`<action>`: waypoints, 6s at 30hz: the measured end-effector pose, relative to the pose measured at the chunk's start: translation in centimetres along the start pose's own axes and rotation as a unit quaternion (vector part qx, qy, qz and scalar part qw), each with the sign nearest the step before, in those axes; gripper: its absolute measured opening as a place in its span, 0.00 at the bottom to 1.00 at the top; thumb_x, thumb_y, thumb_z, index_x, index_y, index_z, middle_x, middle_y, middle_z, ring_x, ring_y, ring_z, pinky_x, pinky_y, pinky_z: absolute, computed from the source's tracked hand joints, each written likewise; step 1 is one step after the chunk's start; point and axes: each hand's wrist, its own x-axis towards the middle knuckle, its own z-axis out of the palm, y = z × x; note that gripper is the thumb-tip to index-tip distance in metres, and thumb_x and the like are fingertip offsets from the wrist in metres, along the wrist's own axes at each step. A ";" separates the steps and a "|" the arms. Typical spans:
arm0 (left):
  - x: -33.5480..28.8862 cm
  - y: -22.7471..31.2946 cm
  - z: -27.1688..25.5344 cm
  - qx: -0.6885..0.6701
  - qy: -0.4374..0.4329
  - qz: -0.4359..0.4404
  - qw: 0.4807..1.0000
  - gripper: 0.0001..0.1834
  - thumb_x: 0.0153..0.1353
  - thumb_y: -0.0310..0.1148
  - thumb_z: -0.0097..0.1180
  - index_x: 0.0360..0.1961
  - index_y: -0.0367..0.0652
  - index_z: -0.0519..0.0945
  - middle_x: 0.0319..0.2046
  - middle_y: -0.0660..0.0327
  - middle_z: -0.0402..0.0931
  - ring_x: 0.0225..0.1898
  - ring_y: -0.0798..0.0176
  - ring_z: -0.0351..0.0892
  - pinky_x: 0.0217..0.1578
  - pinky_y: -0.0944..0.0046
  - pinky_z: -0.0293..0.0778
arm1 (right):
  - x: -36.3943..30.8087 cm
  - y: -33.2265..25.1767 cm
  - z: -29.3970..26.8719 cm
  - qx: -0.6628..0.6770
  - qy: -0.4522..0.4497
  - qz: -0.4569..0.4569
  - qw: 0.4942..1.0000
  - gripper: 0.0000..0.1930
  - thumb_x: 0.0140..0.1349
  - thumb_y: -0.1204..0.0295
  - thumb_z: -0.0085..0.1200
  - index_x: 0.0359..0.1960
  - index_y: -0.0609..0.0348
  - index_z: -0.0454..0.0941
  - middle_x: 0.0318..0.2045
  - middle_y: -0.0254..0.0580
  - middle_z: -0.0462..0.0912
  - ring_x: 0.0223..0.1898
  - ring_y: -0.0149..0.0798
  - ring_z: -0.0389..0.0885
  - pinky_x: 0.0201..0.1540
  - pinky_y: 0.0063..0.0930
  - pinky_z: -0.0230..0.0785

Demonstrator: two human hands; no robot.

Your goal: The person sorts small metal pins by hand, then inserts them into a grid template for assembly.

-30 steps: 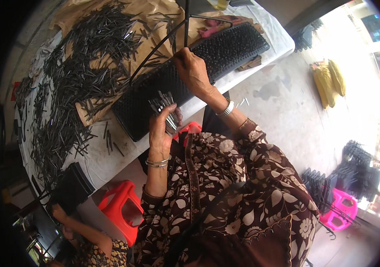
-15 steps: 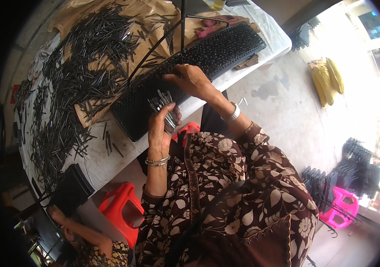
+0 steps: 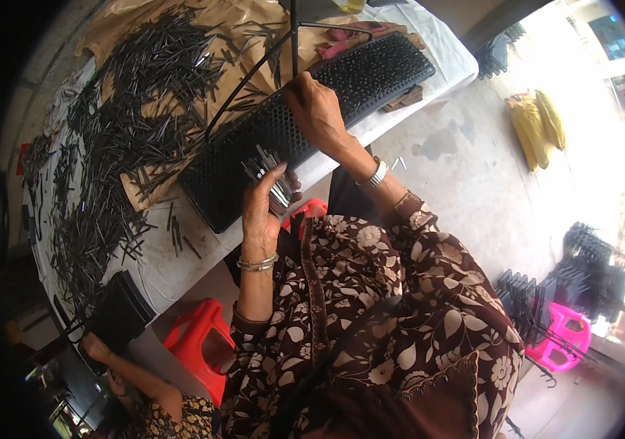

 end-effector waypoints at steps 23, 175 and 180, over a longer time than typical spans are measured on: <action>-0.4 0.0 0.5 0.043 0.001 -0.001 0.999 0.09 0.54 0.31 0.64 0.34 0.40 0.79 0.23 0.60 0.79 0.20 0.69 0.76 0.17 0.72 0.68 | -0.1 0.8 -0.1 -0.041 -0.150 0.032 0.987 0.09 0.60 0.67 0.58 0.38 0.57 0.82 0.33 0.44 0.77 0.36 0.44 0.80 0.35 0.33 0.72; -0.8 -1.0 1.0 -0.060 0.020 -0.018 0.998 0.09 0.56 0.33 0.62 0.36 0.42 0.79 0.27 0.60 0.80 0.27 0.65 0.81 0.25 0.65 0.77 | -0.5 3.2 -1.1 0.010 0.006 -0.019 1.000 0.03 0.61 0.77 0.52 0.34 0.64 0.73 0.25 0.53 0.76 0.27 0.55 0.78 0.31 0.40 0.69; -0.5 -1.2 0.7 -0.012 0.007 -0.017 1.000 0.07 0.58 0.33 0.61 0.35 0.43 0.78 0.25 0.62 0.79 0.25 0.69 0.77 0.21 0.69 0.72 | -0.6 3.0 -1.1 -0.061 0.020 -0.038 0.997 0.05 0.61 0.74 0.53 0.35 0.61 0.74 0.24 0.53 0.76 0.28 0.55 0.78 0.31 0.43 0.70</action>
